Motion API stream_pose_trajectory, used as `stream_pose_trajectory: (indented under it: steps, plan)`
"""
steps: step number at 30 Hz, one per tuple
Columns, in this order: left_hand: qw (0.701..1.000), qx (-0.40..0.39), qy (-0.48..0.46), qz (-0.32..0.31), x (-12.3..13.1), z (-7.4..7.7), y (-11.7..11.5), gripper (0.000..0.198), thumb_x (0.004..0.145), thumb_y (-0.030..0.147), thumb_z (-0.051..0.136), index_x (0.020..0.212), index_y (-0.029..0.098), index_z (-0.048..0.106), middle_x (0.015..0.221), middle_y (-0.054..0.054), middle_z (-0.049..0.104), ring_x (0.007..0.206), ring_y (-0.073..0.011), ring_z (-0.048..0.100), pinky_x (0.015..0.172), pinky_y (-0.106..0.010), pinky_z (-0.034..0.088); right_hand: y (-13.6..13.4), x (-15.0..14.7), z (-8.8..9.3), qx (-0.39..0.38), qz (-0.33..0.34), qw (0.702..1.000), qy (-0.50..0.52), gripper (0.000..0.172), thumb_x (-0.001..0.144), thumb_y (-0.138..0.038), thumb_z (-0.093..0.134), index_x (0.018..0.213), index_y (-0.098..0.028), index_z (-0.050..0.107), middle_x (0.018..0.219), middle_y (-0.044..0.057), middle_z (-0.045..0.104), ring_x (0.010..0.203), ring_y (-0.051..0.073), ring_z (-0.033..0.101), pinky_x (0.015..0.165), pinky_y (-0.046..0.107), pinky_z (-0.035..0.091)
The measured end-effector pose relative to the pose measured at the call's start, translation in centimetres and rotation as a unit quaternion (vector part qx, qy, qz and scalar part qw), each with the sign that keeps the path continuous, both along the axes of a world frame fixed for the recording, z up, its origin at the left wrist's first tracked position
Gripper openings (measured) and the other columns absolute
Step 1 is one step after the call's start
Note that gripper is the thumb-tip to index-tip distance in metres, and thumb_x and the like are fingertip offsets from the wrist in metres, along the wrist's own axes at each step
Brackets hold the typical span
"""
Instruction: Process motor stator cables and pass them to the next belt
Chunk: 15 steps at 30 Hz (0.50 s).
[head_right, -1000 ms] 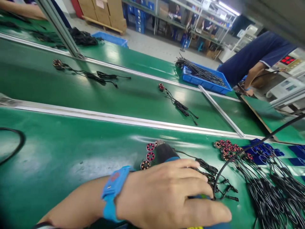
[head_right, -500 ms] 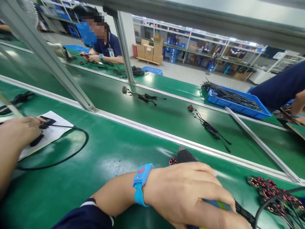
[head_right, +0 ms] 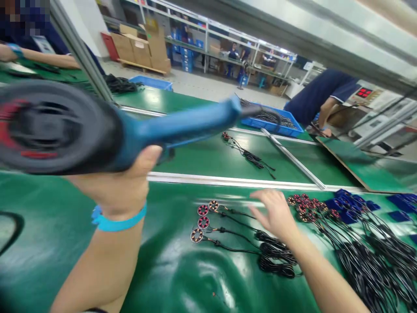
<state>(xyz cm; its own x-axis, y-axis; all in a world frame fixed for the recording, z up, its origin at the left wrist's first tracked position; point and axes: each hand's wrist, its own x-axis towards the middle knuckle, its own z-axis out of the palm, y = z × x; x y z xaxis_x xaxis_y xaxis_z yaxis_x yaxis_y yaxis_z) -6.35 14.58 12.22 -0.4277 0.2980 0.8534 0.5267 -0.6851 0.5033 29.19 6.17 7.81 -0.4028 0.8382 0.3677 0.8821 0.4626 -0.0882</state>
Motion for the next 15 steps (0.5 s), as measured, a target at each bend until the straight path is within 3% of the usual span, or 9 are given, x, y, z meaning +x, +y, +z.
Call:
stream_pose_trajectory:
  steps: [3, 6, 8, 11, 13, 15]
  plan:
    - [0.99, 0.103, -0.038, 0.084, -1.4, -0.4, 0.8, 0.088, 0.069, 0.061, 0.083, 0.126, 0.008, 0.042, 0.134, -0.017, 0.056, 0.133, -0.0312, 0.049, 0.121, -0.058, 0.029, 9.2, 3.4, -2.3, -0.087, -0.119, 0.989, 0.012, 0.037, 0.084, -0.027, 0.061, 0.121, -0.024, 0.058, 0.129, 0.009, 0.063, 0.123, 0.03, 0.056, 0.103, 0.049, 0.044]
    - [0.99, 0.115, -0.029, 0.076, -1.6, -0.8, 1.0, 0.081, 0.074, 0.061, 0.079, 0.125, 0.011, 0.04, 0.143, -0.015, 0.05, 0.134, -0.0288, 0.049, 0.122, -0.057, 0.03, 17.6, 6.8, -4.3, -0.09, -0.189, 0.978, 0.012, 0.05, 0.07, -0.016, 0.063, 0.119, -0.02, 0.058, 0.142, 0.015, 0.053, 0.135, 0.036, 0.045, 0.108, 0.056, 0.039]
    - [0.988, 0.127, -0.027, 0.082, -1.4, -1.2, 1.1, 0.085, 0.074, 0.062, 0.077, 0.129, 0.012, 0.036, 0.145, -0.015, 0.047, 0.137, -0.029, 0.047, 0.122, -0.058, 0.03, 21.5, 8.4, -5.3, -0.095, -0.225, 0.97, 0.015, 0.059, 0.063, -0.015, 0.067, 0.121, -0.02, 0.056, 0.147, 0.016, 0.047, 0.14, 0.04, 0.038, 0.109, 0.06, 0.037]
    - [0.987, 0.126, -0.044, 0.091, -0.9, -1.7, 1.1, 0.093, 0.074, 0.069, 0.073, 0.133, 0.012, 0.03, 0.143, -0.014, 0.047, 0.138, -0.0306, 0.045, 0.124, -0.059, 0.027, 24.7, 9.9, -6.4, -0.121, -0.251, 0.96, 0.027, 0.068, 0.062, -0.018, 0.069, 0.128, -0.02, 0.053, 0.133, 0.016, 0.058, 0.126, 0.037, 0.053, 0.101, 0.053, 0.046]
    - [0.987, 0.117, -0.067, 0.089, -0.7, -1.7, 1.1, 0.1, 0.07, 0.077, 0.071, 0.133, 0.011, 0.03, 0.139, -0.013, 0.05, 0.142, -0.0342, 0.039, 0.127, -0.061, 0.018, 25.4, 10.5, -6.9, -0.144, -0.254, 0.956, 0.036, 0.067, 0.065, -0.02, 0.067, 0.13, -0.017, 0.052, 0.113, 0.014, 0.067, 0.103, 0.031, 0.065, 0.091, 0.045, 0.053]
    - [0.99, 0.086, -0.089, 0.069, -0.5, -1.2, 1.0, 0.11, 0.064, 0.085, 0.067, 0.137, 0.012, 0.026, 0.139, -0.01, 0.049, 0.148, -0.037, 0.026, 0.128, -0.062, 0.004, 25.2, 10.8, -6.9, -0.161, -0.244, 0.955, 0.044, 0.064, 0.068, -0.021, 0.064, 0.131, -0.016, 0.053, 0.099, 0.01, 0.068, 0.089, 0.027, 0.066, 0.086, 0.041, 0.054]
